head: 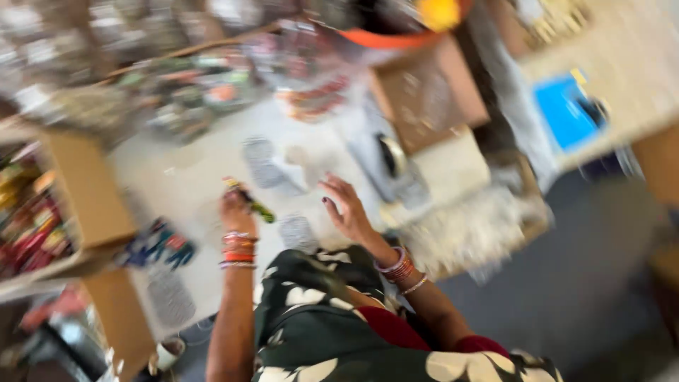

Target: Packaging small decorative handicraft items and figurines into plastic bags using a tape dispenser.

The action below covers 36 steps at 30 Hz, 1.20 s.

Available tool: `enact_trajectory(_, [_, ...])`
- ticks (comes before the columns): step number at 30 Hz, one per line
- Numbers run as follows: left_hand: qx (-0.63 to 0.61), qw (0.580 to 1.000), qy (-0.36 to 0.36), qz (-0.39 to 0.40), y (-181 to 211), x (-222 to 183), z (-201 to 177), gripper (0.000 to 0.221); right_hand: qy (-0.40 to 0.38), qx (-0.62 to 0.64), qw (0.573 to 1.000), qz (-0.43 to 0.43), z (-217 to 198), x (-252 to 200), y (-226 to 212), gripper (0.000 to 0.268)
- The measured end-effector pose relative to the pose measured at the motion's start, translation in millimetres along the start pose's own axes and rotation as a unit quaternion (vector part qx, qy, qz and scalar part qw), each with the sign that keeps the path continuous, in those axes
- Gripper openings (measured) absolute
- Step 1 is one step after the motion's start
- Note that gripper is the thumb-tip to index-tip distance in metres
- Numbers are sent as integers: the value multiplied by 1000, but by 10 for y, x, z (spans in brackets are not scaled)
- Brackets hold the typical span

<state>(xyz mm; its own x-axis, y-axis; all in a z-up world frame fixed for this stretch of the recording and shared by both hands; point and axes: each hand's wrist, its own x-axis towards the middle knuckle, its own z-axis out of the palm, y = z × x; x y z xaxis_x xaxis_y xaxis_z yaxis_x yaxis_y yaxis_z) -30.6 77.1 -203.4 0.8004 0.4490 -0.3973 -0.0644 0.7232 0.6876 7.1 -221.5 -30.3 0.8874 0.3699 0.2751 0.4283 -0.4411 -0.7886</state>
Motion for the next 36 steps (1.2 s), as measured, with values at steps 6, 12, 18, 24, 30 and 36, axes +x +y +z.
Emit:
enact_trajectory(6, [181,978,95,-39,108,357,-275,12,254,-199,936,140,-487,-1603,714,33])
enact_trajectory(12, [225,965,114,-68,291,526,-266,21,357,-237,793,433,-1031,-2890,1726,42])
enact_trajectory(18, [297,943,152,10,402,643,-750,37,307,-245,830,398,-1149,-2903,1691,46])
enact_trajectory(24, [315,928,199,14,632,114,-239,41,321,-208,834,397,-1341,-2918,2267,38])
enact_trajectory(30, [350,907,225,69,846,-113,21,36,523,215,743,358,-1883,-3098,2783,20])
enact_trajectory(36, [368,899,126,200,797,74,-350,30,549,367,675,327,-2447,-2210,1583,31])
